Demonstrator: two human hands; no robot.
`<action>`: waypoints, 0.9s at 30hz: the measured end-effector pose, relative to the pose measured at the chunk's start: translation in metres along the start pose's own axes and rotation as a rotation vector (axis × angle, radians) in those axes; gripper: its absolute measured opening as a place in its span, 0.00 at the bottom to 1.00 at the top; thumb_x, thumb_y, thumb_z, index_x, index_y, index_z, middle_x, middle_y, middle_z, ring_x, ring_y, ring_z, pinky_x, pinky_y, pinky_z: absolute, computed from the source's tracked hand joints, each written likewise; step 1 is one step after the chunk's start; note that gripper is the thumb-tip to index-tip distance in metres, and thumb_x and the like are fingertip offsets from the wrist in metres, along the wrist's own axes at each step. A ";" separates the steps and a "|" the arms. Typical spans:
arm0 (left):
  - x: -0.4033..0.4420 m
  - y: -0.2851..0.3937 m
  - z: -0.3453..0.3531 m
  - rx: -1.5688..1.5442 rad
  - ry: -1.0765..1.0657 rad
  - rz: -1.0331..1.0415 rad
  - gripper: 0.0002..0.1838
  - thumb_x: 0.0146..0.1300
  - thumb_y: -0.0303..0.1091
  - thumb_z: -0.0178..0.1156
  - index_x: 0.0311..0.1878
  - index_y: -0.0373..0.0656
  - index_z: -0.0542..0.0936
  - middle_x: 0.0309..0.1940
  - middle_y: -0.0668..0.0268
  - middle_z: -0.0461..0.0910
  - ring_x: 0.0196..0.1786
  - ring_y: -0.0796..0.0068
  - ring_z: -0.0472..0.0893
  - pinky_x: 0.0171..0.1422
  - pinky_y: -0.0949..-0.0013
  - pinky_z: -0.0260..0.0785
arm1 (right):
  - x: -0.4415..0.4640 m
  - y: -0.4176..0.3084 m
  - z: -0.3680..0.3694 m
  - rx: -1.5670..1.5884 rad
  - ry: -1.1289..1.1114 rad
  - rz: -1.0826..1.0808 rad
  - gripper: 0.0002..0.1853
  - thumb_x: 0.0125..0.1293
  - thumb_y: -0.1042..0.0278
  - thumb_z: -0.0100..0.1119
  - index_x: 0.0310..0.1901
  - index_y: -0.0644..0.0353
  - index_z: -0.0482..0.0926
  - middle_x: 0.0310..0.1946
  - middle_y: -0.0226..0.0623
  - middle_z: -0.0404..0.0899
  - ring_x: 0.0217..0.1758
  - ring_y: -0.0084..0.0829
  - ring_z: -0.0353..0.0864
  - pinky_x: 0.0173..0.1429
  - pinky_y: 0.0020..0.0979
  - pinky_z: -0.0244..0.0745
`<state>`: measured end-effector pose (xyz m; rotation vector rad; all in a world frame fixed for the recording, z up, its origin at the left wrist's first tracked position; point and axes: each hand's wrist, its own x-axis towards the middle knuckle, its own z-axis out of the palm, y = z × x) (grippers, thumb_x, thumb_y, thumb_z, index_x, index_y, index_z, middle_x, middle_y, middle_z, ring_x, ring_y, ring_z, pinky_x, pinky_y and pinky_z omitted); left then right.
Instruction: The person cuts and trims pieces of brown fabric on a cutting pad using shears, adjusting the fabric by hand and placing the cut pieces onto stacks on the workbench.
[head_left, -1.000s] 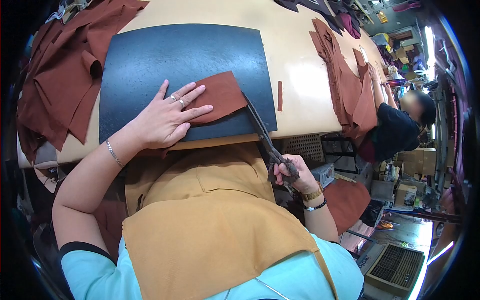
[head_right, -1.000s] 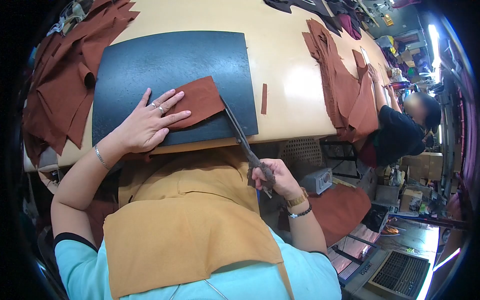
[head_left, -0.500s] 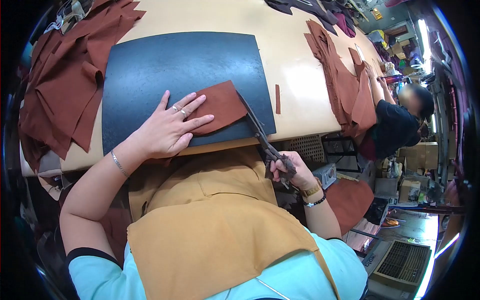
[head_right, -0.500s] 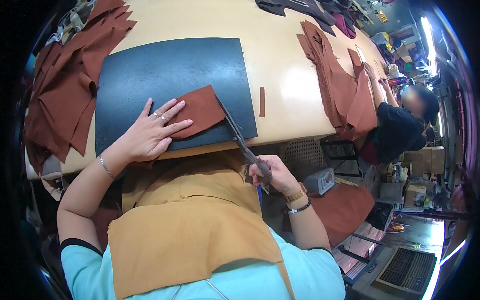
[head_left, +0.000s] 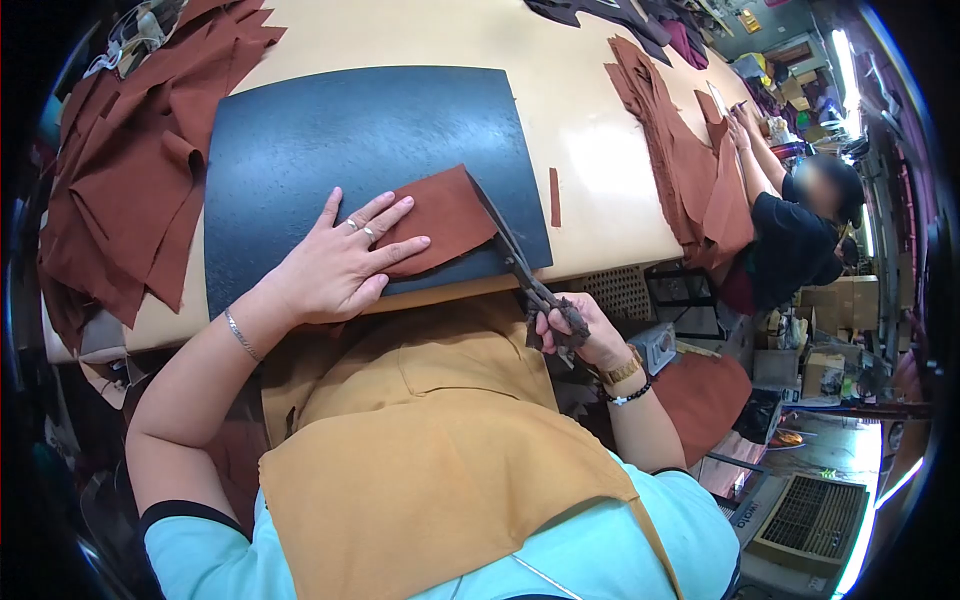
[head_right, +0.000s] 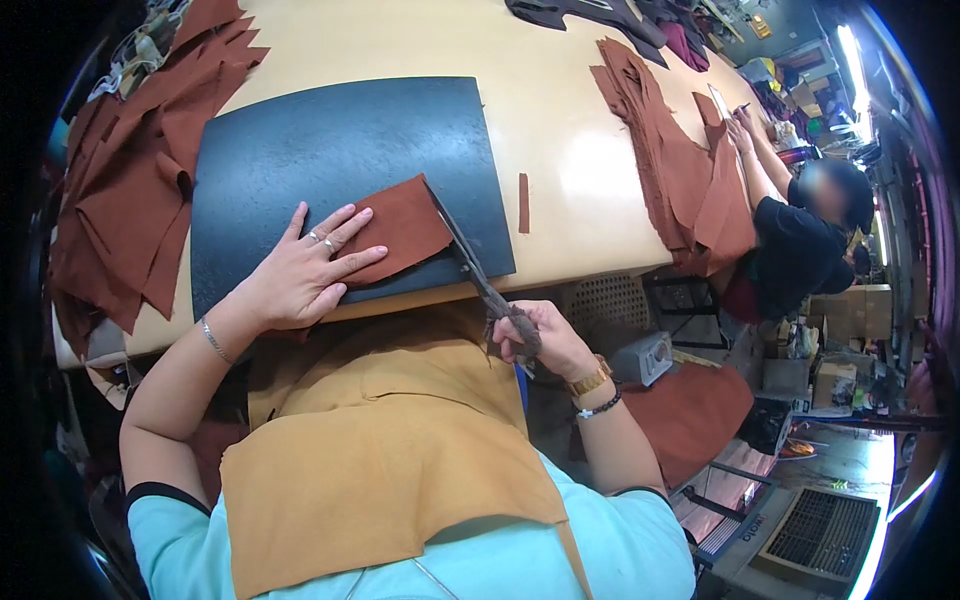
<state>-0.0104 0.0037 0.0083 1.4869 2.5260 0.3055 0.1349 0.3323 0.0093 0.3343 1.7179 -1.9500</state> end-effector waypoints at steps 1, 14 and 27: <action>0.000 0.000 0.000 0.001 0.001 -0.001 0.32 0.59 0.39 0.45 0.71 0.60 0.64 0.77 0.58 0.46 0.78 0.57 0.46 0.74 0.31 0.35 | -0.001 0.001 -0.001 -0.008 -0.005 -0.002 0.13 0.67 0.60 0.61 0.31 0.62 0.78 0.20 0.30 0.77 0.24 0.19 0.76 0.32 0.21 0.71; -0.001 0.003 -0.001 -0.004 0.000 0.032 0.33 0.59 0.39 0.46 0.71 0.61 0.64 0.77 0.58 0.47 0.78 0.57 0.47 0.73 0.30 0.36 | 0.010 -0.004 -0.004 -0.011 0.002 0.008 0.15 0.67 0.56 0.60 0.30 0.61 0.77 0.20 0.29 0.77 0.23 0.19 0.76 0.31 0.20 0.71; 0.001 0.001 0.000 -0.023 0.014 0.071 0.33 0.58 0.39 0.51 0.71 0.59 0.65 0.76 0.55 0.49 0.77 0.53 0.50 0.71 0.28 0.41 | 0.020 -0.013 -0.002 -0.048 -0.003 0.004 0.15 0.67 0.56 0.60 0.32 0.61 0.78 0.26 0.29 0.79 0.26 0.20 0.78 0.33 0.23 0.73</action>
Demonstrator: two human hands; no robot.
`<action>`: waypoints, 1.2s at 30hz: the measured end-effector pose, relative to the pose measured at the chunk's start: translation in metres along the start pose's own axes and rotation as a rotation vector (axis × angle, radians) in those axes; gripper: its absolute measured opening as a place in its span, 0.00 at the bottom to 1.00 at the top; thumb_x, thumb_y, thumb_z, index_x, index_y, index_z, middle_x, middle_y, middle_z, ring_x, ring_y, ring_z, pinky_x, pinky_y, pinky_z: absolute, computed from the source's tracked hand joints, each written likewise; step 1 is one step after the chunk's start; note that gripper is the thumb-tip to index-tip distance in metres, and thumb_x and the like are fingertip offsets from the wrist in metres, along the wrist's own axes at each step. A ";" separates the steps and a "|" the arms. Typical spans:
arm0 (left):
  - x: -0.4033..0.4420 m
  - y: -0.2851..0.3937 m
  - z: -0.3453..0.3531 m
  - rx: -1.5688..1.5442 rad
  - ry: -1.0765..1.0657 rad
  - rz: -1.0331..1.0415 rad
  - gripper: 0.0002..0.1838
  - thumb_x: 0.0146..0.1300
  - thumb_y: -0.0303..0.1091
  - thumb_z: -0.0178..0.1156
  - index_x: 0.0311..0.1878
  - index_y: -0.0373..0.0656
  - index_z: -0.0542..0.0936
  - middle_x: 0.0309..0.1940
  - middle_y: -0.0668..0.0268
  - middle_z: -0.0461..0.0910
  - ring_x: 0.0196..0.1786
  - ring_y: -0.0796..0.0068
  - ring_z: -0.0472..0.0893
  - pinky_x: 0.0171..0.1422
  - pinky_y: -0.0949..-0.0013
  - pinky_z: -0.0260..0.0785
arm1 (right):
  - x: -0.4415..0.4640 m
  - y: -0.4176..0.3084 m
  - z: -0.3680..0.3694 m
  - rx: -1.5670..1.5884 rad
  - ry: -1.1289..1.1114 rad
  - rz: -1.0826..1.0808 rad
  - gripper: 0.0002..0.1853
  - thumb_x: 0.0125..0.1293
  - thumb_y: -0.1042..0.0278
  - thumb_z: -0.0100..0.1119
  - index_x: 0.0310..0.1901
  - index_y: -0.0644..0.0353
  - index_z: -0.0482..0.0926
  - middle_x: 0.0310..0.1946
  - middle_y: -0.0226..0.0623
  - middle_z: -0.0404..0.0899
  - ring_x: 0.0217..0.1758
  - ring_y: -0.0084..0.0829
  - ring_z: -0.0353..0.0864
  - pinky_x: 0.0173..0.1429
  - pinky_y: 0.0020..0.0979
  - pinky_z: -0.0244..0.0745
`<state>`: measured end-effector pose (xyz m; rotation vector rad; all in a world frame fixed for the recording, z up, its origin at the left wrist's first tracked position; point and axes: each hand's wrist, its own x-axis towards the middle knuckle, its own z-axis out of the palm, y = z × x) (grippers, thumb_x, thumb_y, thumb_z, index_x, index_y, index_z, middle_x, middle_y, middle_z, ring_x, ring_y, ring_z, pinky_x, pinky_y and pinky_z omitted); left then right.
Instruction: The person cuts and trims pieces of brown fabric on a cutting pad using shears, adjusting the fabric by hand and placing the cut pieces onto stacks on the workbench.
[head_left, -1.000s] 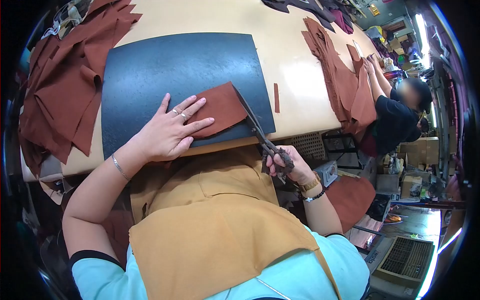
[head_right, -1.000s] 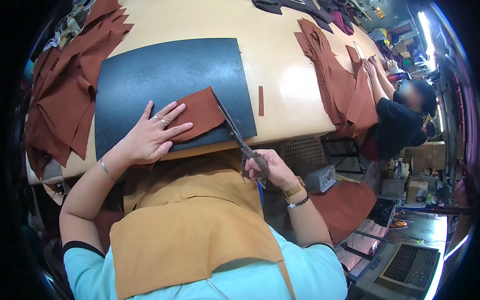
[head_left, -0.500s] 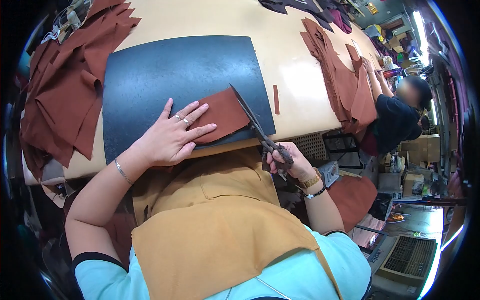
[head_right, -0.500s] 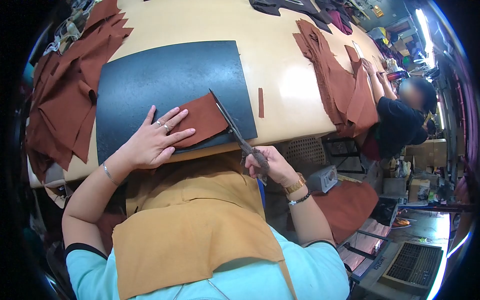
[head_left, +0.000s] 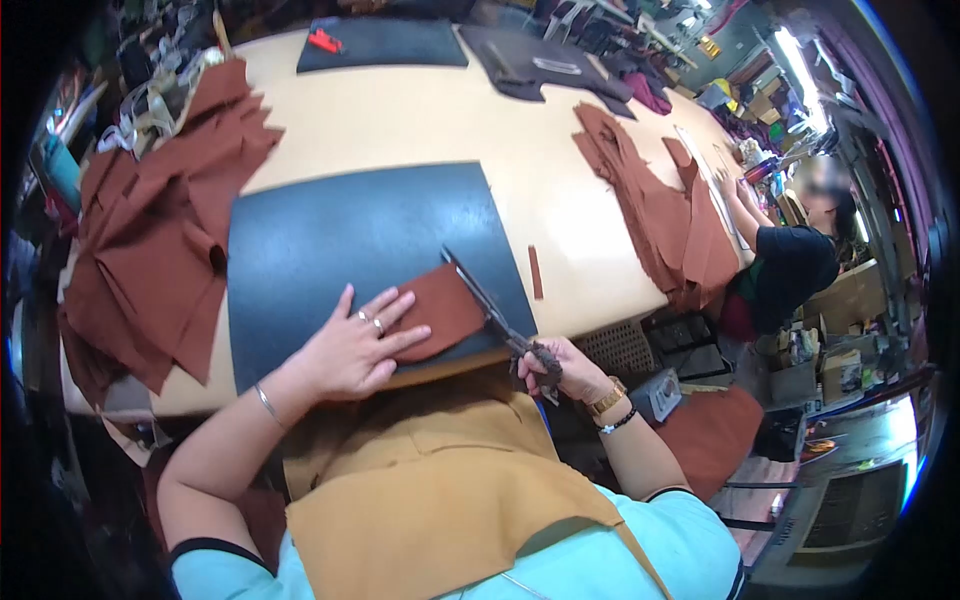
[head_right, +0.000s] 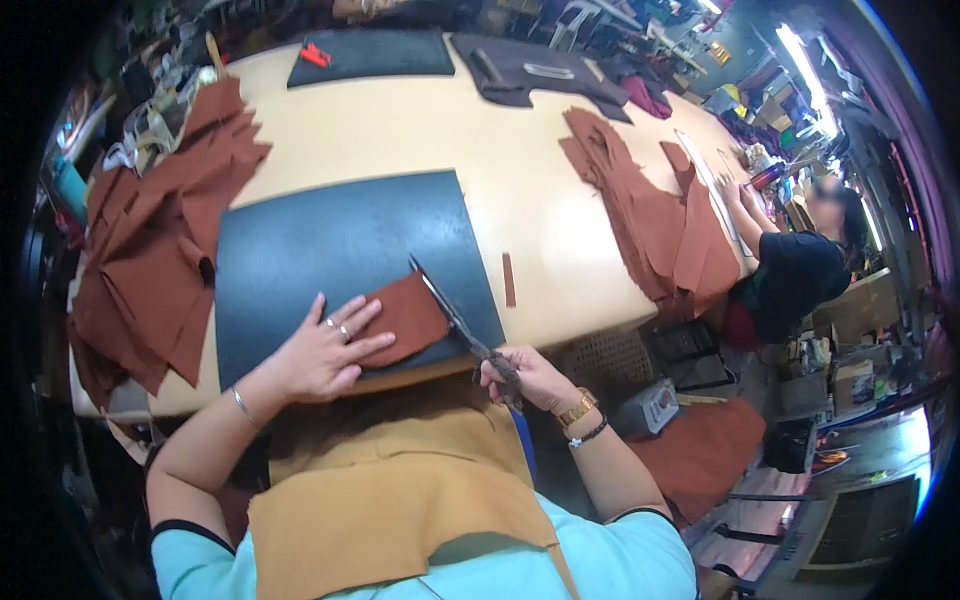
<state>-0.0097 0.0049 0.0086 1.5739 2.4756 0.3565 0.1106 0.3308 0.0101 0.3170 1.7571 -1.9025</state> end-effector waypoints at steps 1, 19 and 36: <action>0.000 0.000 0.000 0.002 0.002 0.005 0.33 0.58 0.39 0.52 0.71 0.59 0.65 0.76 0.55 0.49 0.77 0.53 0.50 0.70 0.28 0.42 | 0.003 -0.003 0.002 0.008 0.016 0.008 0.14 0.67 0.56 0.60 0.32 0.60 0.78 0.26 0.28 0.78 0.26 0.19 0.78 0.33 0.22 0.73; -0.084 -0.265 -0.226 -0.054 0.476 -0.630 0.17 0.73 0.42 0.45 0.42 0.37 0.77 0.31 0.64 0.76 0.35 0.68 0.73 0.45 0.65 0.70 | 0.033 -0.020 -0.169 -1.089 0.909 -0.290 0.18 0.52 0.51 0.62 0.28 0.61 0.84 0.25 0.50 0.80 0.31 0.46 0.82 0.41 0.41 0.77; -0.134 -0.168 -0.042 0.430 0.472 -1.112 0.39 0.64 0.67 0.48 0.74 0.60 0.58 0.76 0.55 0.48 0.77 0.50 0.50 0.70 0.30 0.46 | 0.011 0.063 -0.044 -1.263 0.567 -0.841 0.18 0.69 0.55 0.51 0.55 0.53 0.74 0.61 0.34 0.71 0.68 0.35 0.67 0.69 0.48 0.62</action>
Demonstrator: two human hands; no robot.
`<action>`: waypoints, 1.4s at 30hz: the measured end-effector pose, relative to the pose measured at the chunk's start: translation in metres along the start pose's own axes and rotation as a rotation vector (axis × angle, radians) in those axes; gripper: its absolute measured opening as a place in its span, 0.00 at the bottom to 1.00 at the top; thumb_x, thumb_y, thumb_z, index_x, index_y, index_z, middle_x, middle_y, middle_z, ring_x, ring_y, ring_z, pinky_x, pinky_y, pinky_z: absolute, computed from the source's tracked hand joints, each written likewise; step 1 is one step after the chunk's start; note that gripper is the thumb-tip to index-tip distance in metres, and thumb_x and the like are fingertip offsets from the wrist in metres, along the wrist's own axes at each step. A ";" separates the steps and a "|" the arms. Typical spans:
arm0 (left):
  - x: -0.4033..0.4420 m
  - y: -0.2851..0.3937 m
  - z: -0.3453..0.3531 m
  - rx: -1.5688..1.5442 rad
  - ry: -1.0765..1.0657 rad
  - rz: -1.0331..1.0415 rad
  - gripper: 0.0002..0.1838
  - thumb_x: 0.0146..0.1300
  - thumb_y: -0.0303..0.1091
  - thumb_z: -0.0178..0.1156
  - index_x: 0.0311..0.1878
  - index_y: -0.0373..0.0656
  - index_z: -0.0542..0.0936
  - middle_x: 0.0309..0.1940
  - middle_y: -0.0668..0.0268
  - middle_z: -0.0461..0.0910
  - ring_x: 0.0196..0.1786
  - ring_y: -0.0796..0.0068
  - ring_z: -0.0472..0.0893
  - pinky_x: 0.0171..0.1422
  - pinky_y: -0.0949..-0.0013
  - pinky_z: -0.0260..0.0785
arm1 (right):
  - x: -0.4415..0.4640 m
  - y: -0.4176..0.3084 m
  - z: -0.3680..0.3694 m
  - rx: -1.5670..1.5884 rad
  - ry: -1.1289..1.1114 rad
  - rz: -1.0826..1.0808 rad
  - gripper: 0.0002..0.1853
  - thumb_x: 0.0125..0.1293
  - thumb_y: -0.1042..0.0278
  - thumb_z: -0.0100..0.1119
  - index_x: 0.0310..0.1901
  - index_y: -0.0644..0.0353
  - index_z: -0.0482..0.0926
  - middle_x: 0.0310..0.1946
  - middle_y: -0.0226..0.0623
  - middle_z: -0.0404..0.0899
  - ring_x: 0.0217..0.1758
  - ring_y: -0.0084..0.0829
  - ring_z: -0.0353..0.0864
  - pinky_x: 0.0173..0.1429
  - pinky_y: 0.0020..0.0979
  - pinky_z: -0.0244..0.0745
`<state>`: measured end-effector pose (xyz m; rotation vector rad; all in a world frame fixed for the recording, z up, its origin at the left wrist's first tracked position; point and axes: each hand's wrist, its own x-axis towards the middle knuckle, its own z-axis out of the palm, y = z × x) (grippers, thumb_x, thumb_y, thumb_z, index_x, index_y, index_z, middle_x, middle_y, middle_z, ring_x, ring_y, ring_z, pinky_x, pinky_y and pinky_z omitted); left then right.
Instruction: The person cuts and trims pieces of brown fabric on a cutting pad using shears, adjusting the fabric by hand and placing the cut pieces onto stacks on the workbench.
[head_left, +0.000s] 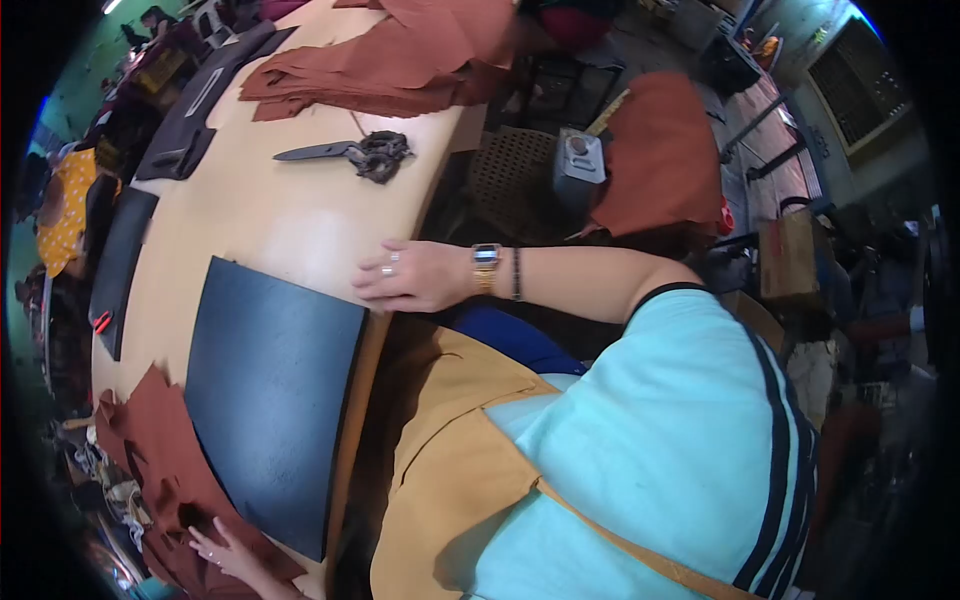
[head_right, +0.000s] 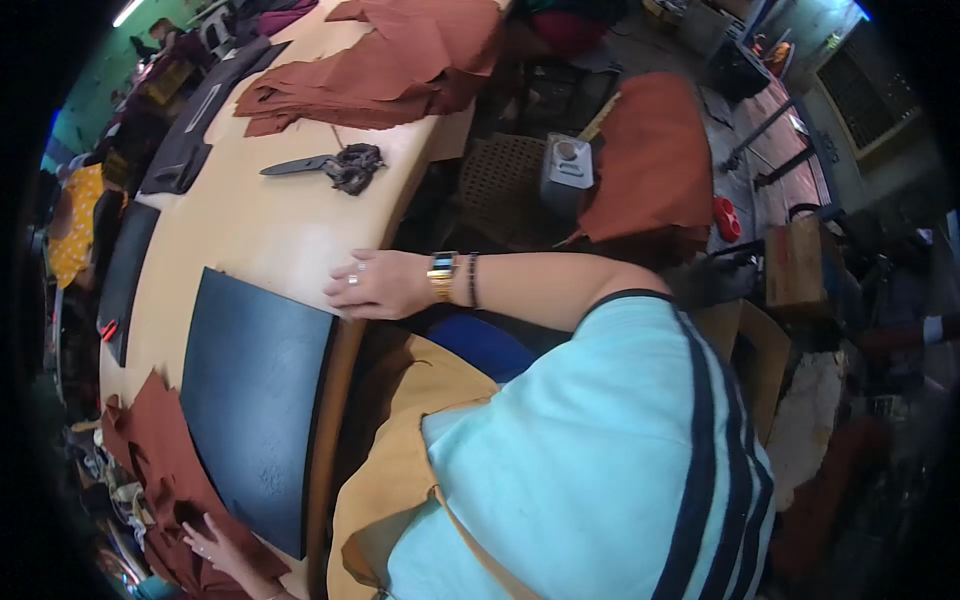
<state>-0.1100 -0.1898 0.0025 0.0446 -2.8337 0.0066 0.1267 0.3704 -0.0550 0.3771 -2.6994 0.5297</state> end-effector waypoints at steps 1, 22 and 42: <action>-0.015 0.010 0.019 -0.049 0.078 0.126 0.36 0.66 0.68 0.45 0.74 0.63 0.59 0.76 0.55 0.49 0.77 0.50 0.49 0.68 0.26 0.42 | -0.029 0.002 -0.009 0.035 0.019 -0.005 0.17 0.68 0.55 0.53 0.54 0.53 0.76 0.59 0.34 0.73 0.66 0.34 0.69 0.69 0.48 0.63; -0.104 0.186 -0.016 -0.355 -0.267 0.587 0.28 0.69 0.51 0.52 0.69 0.54 0.67 0.75 0.63 0.55 0.77 0.55 0.52 0.72 0.33 0.39 | -0.296 0.110 -0.149 -0.177 0.144 1.668 0.27 0.57 0.41 0.62 0.38 0.62 0.84 0.39 0.51 0.83 0.47 0.47 0.82 0.53 0.40 0.75; -0.113 0.212 -0.149 -1.862 -0.964 0.795 0.18 0.70 0.38 0.50 0.51 0.33 0.77 0.52 0.49 0.76 0.60 0.55 0.73 0.70 0.54 0.59 | -0.023 0.069 -0.236 0.026 1.918 0.734 0.26 0.76 0.53 0.37 0.53 0.72 0.72 0.56 0.51 0.74 0.57 0.41 0.74 0.66 0.37 0.63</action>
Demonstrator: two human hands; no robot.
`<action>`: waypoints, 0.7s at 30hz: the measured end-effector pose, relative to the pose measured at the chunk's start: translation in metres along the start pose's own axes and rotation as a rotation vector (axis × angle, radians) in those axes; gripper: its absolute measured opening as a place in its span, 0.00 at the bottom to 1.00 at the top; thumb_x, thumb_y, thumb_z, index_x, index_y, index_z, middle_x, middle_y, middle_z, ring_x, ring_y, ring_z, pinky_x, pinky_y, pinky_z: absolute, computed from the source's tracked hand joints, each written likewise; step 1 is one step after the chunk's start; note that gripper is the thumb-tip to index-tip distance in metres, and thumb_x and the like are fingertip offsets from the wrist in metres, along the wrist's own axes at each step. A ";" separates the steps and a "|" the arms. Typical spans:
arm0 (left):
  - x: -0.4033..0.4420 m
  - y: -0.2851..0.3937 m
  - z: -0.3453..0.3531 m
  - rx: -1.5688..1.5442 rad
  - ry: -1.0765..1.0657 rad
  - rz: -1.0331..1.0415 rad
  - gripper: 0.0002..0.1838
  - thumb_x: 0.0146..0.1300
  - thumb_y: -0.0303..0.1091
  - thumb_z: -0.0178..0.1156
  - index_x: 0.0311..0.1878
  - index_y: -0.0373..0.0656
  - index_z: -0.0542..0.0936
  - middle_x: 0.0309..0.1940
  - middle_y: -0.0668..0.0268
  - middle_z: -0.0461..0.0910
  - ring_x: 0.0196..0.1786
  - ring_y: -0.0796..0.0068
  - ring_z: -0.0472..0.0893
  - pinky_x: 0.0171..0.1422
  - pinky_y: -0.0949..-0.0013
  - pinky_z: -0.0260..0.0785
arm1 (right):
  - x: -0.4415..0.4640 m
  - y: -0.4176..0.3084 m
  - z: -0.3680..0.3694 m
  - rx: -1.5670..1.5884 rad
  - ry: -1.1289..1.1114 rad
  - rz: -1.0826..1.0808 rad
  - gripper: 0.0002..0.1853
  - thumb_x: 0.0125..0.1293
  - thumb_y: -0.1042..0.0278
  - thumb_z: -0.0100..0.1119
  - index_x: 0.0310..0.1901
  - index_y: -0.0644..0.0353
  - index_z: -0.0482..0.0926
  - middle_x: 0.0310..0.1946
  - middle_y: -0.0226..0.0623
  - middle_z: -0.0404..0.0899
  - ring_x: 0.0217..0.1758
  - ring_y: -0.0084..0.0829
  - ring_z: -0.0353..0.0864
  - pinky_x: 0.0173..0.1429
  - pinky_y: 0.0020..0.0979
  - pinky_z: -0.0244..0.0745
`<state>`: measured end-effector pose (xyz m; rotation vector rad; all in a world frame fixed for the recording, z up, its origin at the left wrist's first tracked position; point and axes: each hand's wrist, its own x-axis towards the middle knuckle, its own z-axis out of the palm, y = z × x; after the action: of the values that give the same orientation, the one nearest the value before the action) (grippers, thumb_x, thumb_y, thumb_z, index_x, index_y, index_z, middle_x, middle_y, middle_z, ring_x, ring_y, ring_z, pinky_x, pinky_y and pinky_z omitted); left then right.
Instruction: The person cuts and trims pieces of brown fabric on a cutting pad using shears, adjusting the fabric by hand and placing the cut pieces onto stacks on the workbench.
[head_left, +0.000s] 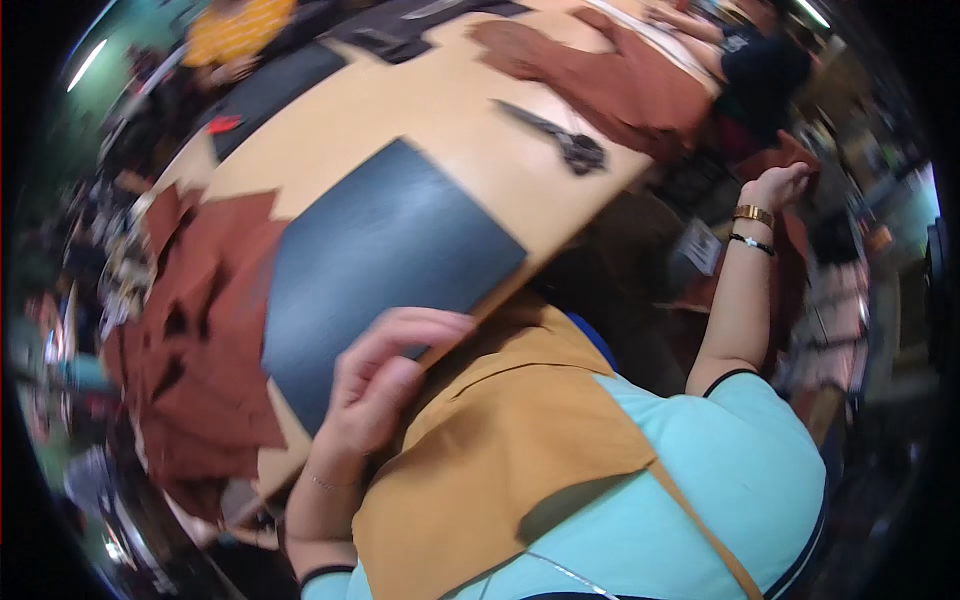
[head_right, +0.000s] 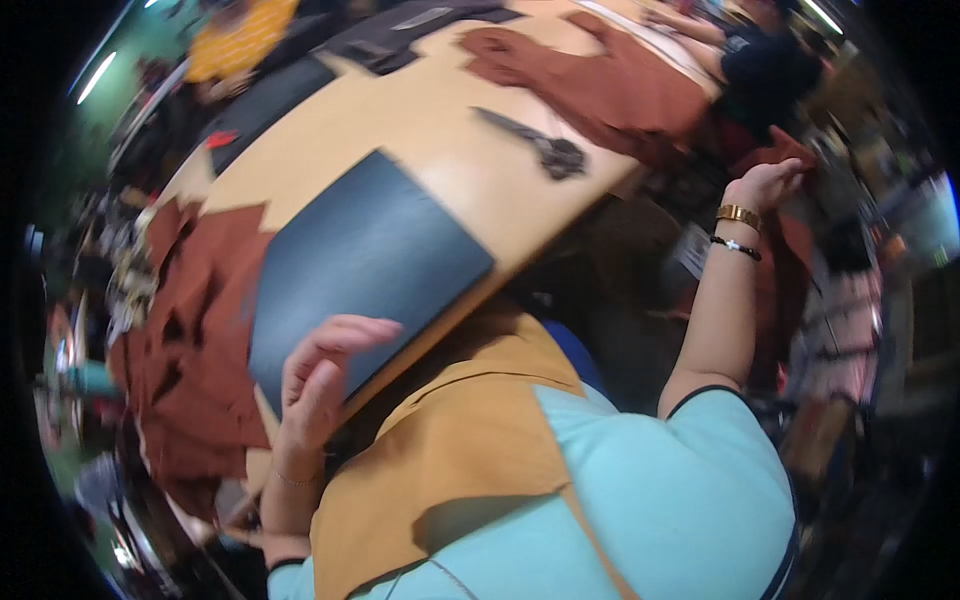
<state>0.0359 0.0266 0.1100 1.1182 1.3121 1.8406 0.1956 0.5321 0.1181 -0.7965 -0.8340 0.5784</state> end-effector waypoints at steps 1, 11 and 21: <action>0.005 0.027 0.019 -0.201 -0.141 -0.017 0.20 0.68 0.41 0.50 0.49 0.32 0.78 0.51 0.47 0.76 0.57 0.51 0.74 0.67 0.53 0.60 | -0.034 -0.014 0.031 0.143 -0.017 0.052 0.24 0.75 0.54 0.38 0.53 0.71 0.72 0.54 0.49 0.74 0.56 0.39 0.74 0.67 0.37 0.63; 0.034 0.122 0.164 -1.426 -0.012 0.699 0.21 0.70 0.41 0.47 0.54 0.30 0.71 0.40 0.49 0.79 0.44 0.63 0.78 0.49 0.63 0.70 | -0.371 -0.095 0.013 0.436 -2.449 0.824 0.16 0.77 0.60 0.45 0.46 0.65 0.76 0.43 0.23 0.78 0.46 0.15 0.72 0.60 0.22 0.68; 0.066 0.134 0.078 -1.001 -0.672 -0.378 0.13 0.67 0.36 0.51 0.45 0.35 0.77 0.33 0.57 0.77 0.35 0.66 0.76 0.42 0.66 0.66 | -0.344 -0.057 -0.025 0.307 -2.350 0.165 0.06 0.63 0.72 0.52 0.35 0.65 0.76 0.22 0.41 0.74 0.27 0.35 0.74 0.74 0.42 0.55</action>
<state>0.0740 0.0729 0.2672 0.7263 0.1180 1.3387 0.0339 0.2424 0.0085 0.5746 -2.6351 1.7284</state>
